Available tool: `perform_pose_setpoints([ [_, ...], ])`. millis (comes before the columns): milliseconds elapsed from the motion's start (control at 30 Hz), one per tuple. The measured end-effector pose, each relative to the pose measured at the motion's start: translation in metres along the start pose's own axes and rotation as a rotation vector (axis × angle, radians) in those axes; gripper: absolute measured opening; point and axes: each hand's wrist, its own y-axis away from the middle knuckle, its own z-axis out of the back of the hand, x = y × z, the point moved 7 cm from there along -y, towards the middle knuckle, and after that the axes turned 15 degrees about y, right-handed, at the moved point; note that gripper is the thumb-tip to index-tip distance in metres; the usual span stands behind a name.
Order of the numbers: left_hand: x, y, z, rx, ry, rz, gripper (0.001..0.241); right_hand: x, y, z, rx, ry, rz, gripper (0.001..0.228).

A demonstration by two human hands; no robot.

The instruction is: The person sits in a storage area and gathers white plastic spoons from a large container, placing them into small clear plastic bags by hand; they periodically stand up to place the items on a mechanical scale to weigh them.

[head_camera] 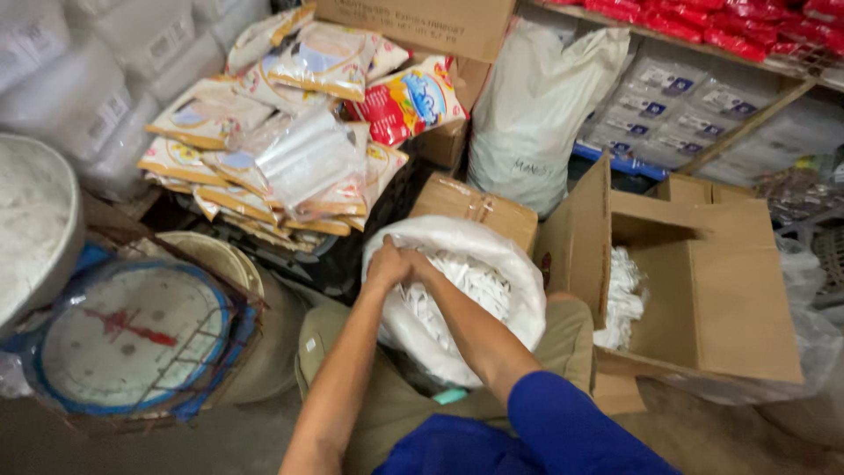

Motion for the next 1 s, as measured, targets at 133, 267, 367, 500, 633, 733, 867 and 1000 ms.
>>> perform_pose_setpoints([
  [133, 0.001, 0.008, 0.009, 0.011, 0.033, 0.104, 0.084, 0.011, 0.02, -0.003, -0.019, -0.115, -0.014, 0.04],
  [267, 0.006, 0.002, 0.003, -0.038, 0.108, -0.067, 0.079, -0.003, 0.043, -0.008, -0.186, -0.183, -0.068, 0.036],
  [367, -0.012, 0.025, -0.013, 0.109, 0.179, -0.331, 0.094, -0.029, 0.057, -0.001, -0.315, -0.375, -0.06, 0.038],
  [500, -0.051, 0.057, -0.031, 0.328, 0.014, -0.422, 0.141, -0.075, 0.072, 0.012, -0.423, -0.656, -0.291, 0.024],
  [633, -0.079, 0.057, -0.027, 0.211, 0.064, -0.497, 0.139, -0.08, 0.086, 0.024, -0.334, -0.938, -0.33, 0.017],
  [733, -0.063, 0.035, -0.035, 0.162, 0.043, -0.228, 0.127, -0.071, 0.103, 0.046, -0.449, -0.865, -0.287, 0.02],
  [867, -0.029, 0.018, -0.041, 0.208, -0.183, -0.164, 0.095, -0.083, 0.107, 0.058, -0.12, -1.222, -0.224, 0.022],
  [1000, -0.017, 0.015, -0.022, 0.037, -0.11, -0.276, 0.057, -0.135, 0.099, 0.024, 0.084, -0.81, -0.32, 0.029],
])
